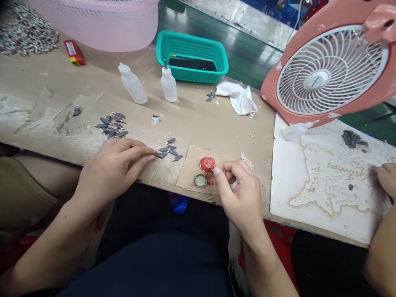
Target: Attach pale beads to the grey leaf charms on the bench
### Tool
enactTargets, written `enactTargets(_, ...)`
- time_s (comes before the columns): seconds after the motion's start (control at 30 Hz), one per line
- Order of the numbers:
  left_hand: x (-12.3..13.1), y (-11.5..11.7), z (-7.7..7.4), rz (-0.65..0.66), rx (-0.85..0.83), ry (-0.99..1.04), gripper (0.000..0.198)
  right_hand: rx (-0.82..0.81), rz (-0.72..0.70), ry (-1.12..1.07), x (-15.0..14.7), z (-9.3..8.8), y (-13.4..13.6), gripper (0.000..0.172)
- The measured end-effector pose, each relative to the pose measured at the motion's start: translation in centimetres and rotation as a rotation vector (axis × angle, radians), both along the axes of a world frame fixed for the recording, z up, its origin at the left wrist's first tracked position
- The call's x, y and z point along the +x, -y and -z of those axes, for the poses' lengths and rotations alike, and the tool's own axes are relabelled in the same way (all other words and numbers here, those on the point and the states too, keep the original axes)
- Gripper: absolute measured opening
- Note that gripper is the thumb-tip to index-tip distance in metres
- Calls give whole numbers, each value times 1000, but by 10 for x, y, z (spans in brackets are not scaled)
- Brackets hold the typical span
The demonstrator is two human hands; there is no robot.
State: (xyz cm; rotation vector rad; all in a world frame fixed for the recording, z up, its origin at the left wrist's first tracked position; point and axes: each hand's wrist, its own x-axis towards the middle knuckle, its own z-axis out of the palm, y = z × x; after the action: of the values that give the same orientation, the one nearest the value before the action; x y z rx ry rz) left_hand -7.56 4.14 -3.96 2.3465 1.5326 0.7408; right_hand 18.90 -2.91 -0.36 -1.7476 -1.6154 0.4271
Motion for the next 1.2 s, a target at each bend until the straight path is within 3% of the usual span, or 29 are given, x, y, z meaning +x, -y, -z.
enactTargets(0.3, -5, -9, 0, 69, -30, -132, 15, -33, -43, 234, -2, 4, -13, 16)
enactTargets(0.6, -5, -13, 1, 166, 151, -302, 23, -49, -102, 494, -6, -3, -18, 16)
enactTargets(0.83, -11, -1, 1, 159, 108, -104, 19, 46, -147, 697, -6, 0, -17, 17)
enactTargets(1.07, -4, 6, 0, 196, -85, 251, 12, 102, -189, 743, -8, -1, -20, 20)
enactTargets(1.2, 0, 13, 1, 115, -204, 440, 9, 121, -199, 750, -8, -1, -21, 20)
